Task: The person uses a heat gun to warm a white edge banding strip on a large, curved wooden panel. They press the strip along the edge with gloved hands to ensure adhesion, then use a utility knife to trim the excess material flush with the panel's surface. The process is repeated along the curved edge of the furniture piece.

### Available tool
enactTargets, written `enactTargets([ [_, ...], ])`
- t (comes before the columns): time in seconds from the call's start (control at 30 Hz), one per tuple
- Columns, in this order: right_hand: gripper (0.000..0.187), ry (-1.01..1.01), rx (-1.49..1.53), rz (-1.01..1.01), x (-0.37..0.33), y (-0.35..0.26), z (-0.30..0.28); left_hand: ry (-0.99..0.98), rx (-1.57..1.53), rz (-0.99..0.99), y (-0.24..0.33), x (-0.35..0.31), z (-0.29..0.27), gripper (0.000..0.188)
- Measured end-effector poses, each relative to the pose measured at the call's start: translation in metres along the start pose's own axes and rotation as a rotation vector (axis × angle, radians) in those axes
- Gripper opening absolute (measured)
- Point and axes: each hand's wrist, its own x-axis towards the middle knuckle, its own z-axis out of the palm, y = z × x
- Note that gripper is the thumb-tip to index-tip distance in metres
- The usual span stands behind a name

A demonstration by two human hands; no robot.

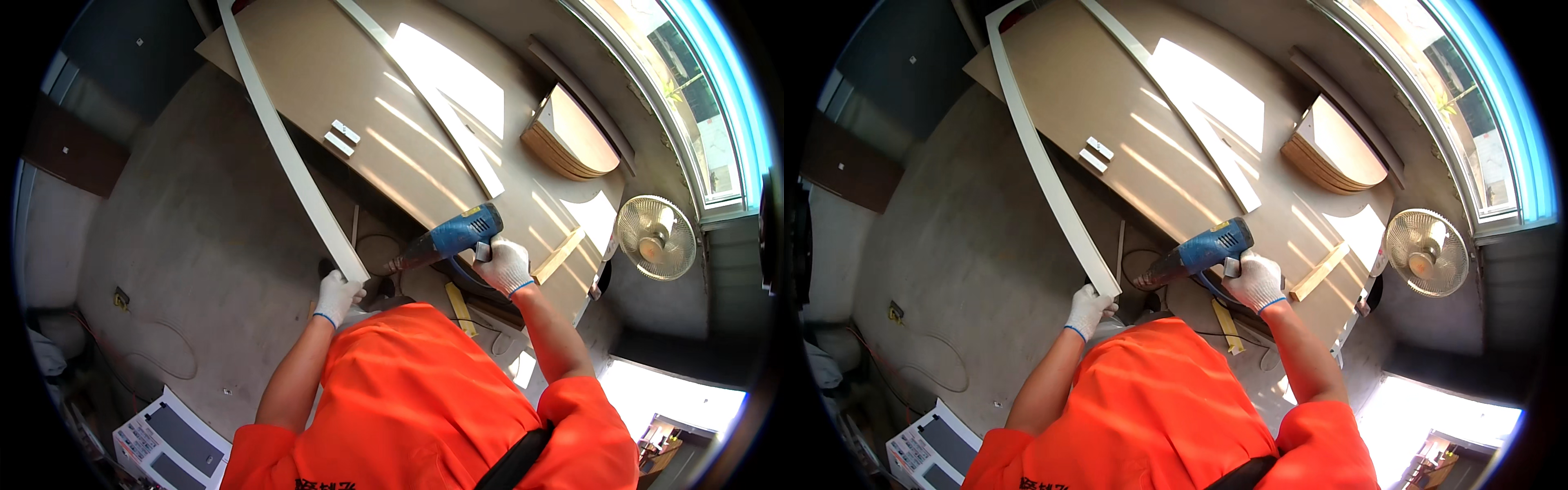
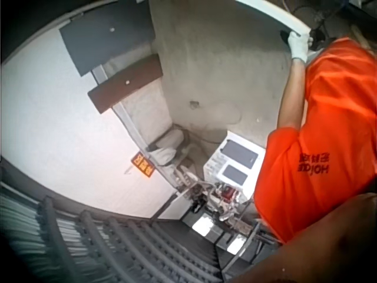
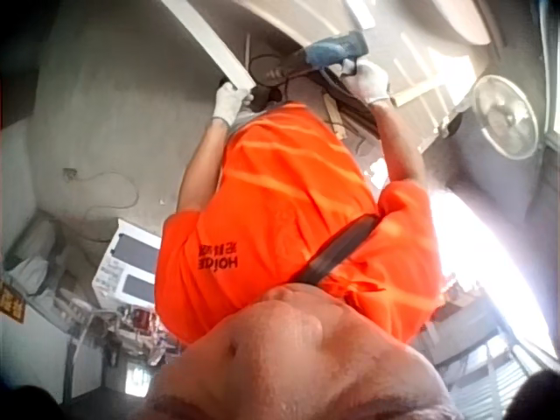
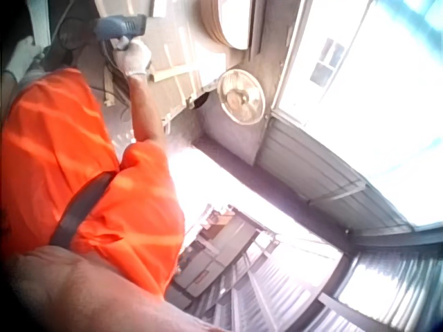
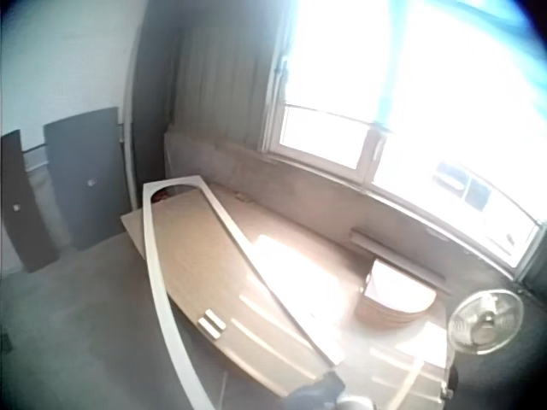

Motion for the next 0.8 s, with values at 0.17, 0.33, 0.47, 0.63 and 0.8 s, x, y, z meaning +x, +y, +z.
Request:
enactTargets([
  [0.17,0.047,-0.135,0.138,0.119,0.002,-0.002,-0.006,0.004,0.041,-0.001,0.004,-0.002,0.0,0.02],
  [0.33,0.045,-0.264,0.653,0.295,0.001,-0.001,-0.009,-0.005,0.095,-0.039,0.003,0.0,-0.01,0.03],
  [0.47,0.038,-0.446,1.237,0.376,-0.019,0.006,-0.026,0.484,0.615,0.617,0.02,-0.031,0.004,0.052],
  [0.63,0.036,-0.301,1.23,0.455,-0.03,-0.013,0.021,0.245,0.472,0.583,0.048,-0.035,0.045,0.054],
  [0.8,0.037,-0.292,1.005,0.272,-0.048,-0.035,0.056,-0.572,-0.034,0.348,0.1,-0.054,0.069,0.087],
])
